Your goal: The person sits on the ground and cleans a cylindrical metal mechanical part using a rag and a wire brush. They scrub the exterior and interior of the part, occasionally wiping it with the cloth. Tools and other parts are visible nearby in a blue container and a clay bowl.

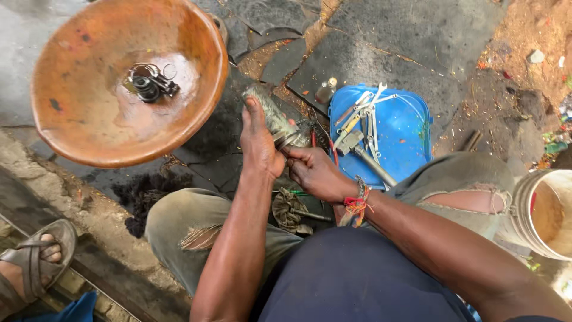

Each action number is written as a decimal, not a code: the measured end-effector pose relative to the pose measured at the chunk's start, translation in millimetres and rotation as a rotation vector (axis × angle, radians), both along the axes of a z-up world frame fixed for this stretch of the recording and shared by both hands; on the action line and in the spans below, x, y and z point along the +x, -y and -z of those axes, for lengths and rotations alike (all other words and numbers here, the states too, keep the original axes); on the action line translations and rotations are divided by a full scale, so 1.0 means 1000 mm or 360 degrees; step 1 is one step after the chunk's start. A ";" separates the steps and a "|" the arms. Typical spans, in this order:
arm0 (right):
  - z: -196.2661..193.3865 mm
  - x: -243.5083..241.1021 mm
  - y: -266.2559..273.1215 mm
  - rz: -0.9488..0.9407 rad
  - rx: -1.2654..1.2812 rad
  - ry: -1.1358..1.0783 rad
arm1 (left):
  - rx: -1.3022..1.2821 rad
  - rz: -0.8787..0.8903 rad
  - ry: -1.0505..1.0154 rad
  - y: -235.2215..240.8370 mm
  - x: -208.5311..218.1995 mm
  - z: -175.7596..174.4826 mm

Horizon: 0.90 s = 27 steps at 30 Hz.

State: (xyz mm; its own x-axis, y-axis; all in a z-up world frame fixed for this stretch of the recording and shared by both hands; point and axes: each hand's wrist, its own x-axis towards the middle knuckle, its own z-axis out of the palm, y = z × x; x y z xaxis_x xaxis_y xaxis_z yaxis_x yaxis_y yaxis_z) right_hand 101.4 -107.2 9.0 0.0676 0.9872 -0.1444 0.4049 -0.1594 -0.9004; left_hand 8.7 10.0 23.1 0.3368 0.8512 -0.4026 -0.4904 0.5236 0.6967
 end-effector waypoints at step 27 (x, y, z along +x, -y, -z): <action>0.029 0.037 0.084 0.0129 -0.0539 -0.0174 | 0.0050 0.0250 0.0990 0.019 -0.040 -0.055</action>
